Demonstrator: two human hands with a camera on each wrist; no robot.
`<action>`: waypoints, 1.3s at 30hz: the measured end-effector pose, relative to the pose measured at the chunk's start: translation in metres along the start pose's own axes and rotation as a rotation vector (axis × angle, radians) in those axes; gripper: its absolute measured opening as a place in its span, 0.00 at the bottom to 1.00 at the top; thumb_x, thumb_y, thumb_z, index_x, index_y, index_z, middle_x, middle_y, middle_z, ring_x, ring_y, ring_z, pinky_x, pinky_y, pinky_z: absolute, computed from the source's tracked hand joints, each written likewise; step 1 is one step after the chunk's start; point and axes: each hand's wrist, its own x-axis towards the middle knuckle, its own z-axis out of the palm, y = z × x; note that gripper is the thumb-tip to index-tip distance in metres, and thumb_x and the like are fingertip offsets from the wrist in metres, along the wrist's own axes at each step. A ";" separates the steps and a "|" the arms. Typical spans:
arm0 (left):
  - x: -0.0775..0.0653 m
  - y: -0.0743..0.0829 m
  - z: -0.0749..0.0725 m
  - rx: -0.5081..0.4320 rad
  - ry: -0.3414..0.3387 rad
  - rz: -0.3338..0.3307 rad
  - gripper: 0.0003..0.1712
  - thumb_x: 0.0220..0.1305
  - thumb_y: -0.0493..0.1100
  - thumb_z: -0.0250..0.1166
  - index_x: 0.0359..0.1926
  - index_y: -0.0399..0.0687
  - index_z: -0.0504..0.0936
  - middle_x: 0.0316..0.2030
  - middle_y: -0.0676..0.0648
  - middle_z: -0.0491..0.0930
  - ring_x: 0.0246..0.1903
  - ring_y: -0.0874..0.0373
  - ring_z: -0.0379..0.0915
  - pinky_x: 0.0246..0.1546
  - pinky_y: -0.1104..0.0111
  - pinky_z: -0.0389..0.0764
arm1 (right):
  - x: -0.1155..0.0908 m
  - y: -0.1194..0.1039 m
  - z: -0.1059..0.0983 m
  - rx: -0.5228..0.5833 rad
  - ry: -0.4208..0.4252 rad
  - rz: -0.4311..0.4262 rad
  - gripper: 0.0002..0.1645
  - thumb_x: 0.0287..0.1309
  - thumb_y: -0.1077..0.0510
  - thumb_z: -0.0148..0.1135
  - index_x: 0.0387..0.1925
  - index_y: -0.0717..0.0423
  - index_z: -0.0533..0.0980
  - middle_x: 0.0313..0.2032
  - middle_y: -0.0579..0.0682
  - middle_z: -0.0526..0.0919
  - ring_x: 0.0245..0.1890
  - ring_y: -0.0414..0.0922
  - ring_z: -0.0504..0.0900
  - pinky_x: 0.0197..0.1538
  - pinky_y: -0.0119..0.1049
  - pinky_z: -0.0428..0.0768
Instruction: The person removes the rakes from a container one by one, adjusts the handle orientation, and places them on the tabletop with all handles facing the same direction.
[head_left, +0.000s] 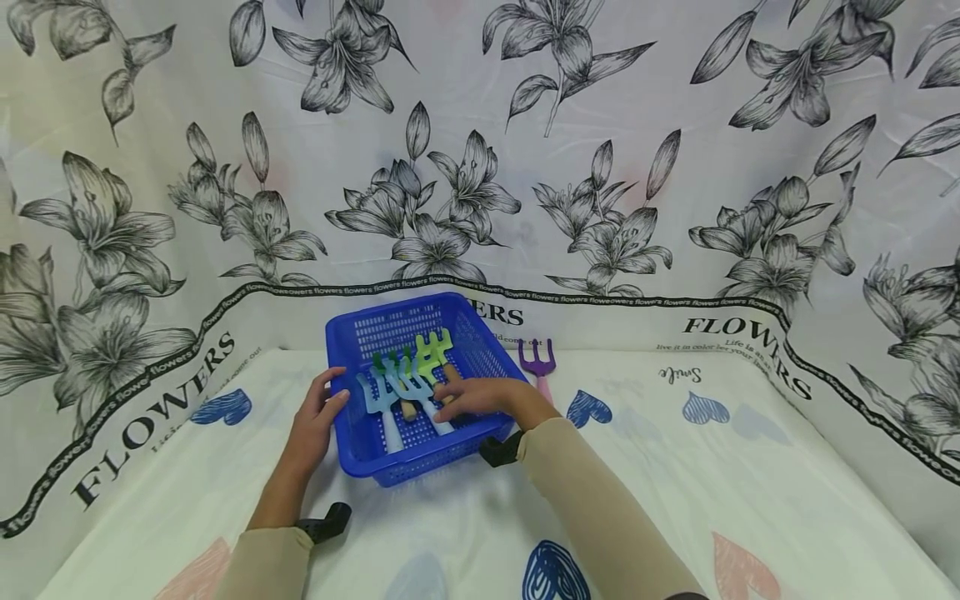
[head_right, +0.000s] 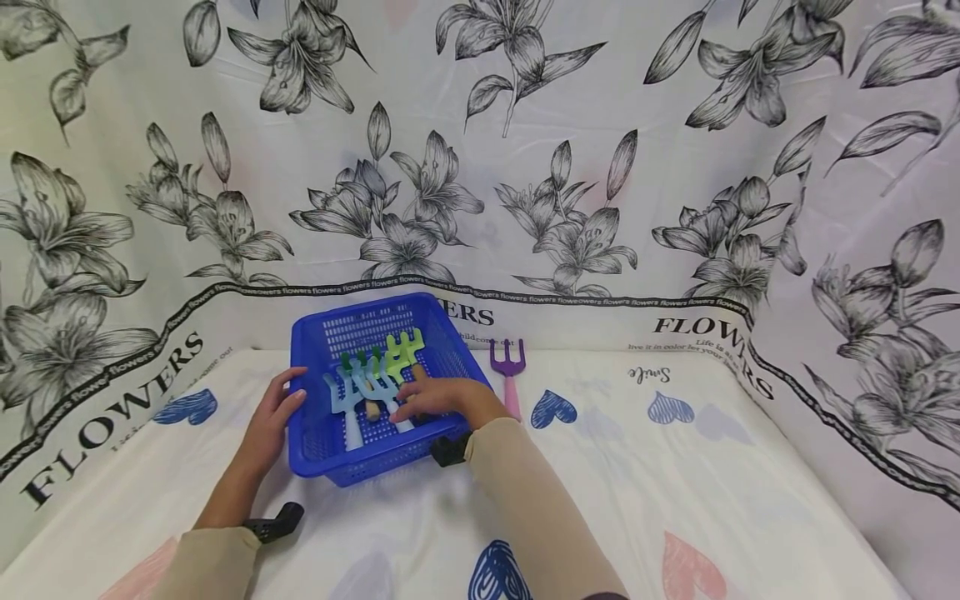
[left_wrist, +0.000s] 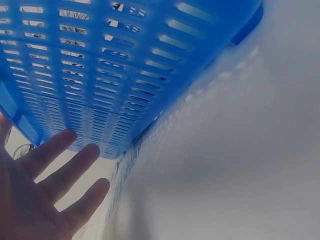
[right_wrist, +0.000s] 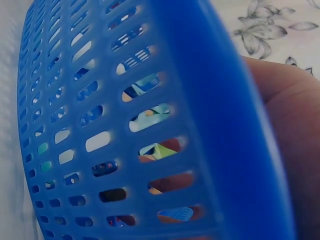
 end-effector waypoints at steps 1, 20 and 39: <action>0.000 0.000 0.000 -0.003 -0.002 0.000 0.31 0.75 0.54 0.47 0.74 0.56 0.53 0.69 0.31 0.56 0.65 0.32 0.58 0.61 0.37 0.59 | 0.001 0.001 0.000 -0.007 -0.001 -0.003 0.41 0.60 0.35 0.56 0.72 0.40 0.62 0.75 0.45 0.51 0.74 0.52 0.45 0.70 0.58 0.48; 0.000 -0.003 0.002 0.011 0.009 0.000 0.31 0.74 0.56 0.47 0.73 0.57 0.54 0.69 0.32 0.57 0.64 0.31 0.58 0.60 0.37 0.60 | 0.007 0.000 0.005 -0.106 -0.004 -0.009 0.33 0.60 0.38 0.59 0.65 0.42 0.70 0.66 0.47 0.69 0.68 0.50 0.63 0.68 0.54 0.58; 0.000 -0.002 0.002 0.035 0.010 -0.006 0.32 0.74 0.59 0.46 0.73 0.58 0.53 0.70 0.33 0.56 0.65 0.31 0.58 0.60 0.37 0.60 | 0.004 0.006 0.000 0.077 0.191 -0.190 0.28 0.60 0.49 0.66 0.60 0.53 0.75 0.49 0.46 0.83 0.54 0.45 0.77 0.61 0.47 0.71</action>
